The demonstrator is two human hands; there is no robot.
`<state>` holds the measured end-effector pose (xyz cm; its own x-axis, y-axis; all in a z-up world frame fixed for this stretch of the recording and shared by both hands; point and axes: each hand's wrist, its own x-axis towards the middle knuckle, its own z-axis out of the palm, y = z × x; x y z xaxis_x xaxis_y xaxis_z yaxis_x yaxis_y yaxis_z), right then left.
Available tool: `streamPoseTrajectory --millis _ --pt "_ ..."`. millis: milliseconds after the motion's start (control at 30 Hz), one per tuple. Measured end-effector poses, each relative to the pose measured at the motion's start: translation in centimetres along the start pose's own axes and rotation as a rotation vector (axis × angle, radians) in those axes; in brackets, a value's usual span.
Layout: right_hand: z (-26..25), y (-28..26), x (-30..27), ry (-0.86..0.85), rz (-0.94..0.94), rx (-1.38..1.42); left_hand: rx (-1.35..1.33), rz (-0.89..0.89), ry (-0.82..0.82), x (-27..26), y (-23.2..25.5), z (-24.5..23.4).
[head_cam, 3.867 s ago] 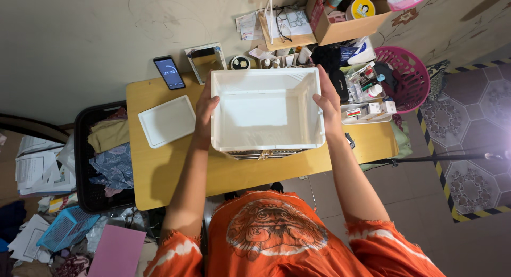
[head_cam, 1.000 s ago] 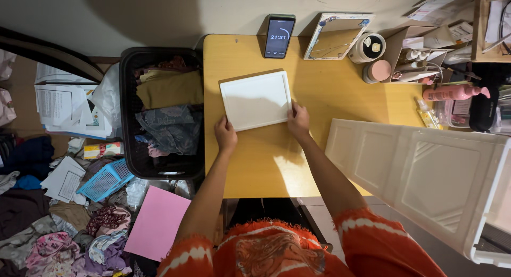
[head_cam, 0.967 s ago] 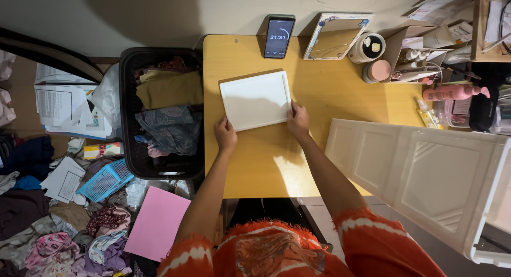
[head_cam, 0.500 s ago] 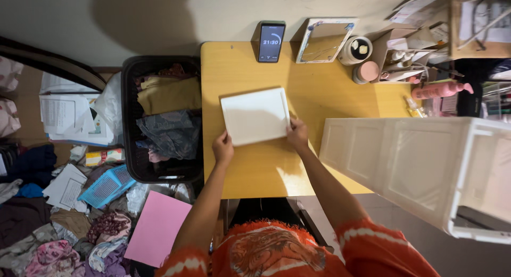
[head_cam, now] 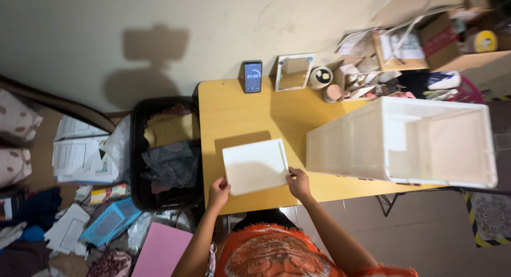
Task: The person assembles a small white plastic storage unit with bamboo-style doors. They place the doors into the bottom compartment, stack the upper compartment on top, and secure the lid. The unit is then rotated and the doors are opened and closed to test the fit.
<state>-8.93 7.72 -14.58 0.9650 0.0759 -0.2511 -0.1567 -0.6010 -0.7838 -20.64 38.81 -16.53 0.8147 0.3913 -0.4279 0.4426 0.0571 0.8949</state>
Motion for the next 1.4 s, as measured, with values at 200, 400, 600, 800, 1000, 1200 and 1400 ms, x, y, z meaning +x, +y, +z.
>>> streamPoseTrajectory --millis 200,400,600,800,1000,1200,1400 --pt "-3.2 -0.2 -4.1 -0.001 -0.001 0.054 -0.014 -0.07 -0.126 -3.6 1.4 0.0" --pt "-5.6 -1.3 -6.2 0.06 -0.017 0.083 0.001 0.034 -0.158 -4.2 2.7 0.5" --pt "-8.5 -2.7 -7.4 0.052 -0.076 0.094 0.059 0.11 -0.143 -5.4 4.8 0.8" --pt "-13.1 -4.6 -8.9 0.056 -0.192 0.064 0.061 0.034 -0.132 -9.6 8.5 2.1" --pt "-19.7 -10.4 -11.9 -0.018 -0.266 0.068 0.098 0.109 -0.098 -14.8 13.3 1.6" --pt "-27.0 -17.9 -16.2 -0.045 -0.518 0.105 0.093 0.109 -0.087 -20.3 20.1 -0.7" --pt "-34.9 -22.0 -17.7 0.009 -0.579 0.054 -0.024 0.377 -0.166 -23.6 29.1 2.2"
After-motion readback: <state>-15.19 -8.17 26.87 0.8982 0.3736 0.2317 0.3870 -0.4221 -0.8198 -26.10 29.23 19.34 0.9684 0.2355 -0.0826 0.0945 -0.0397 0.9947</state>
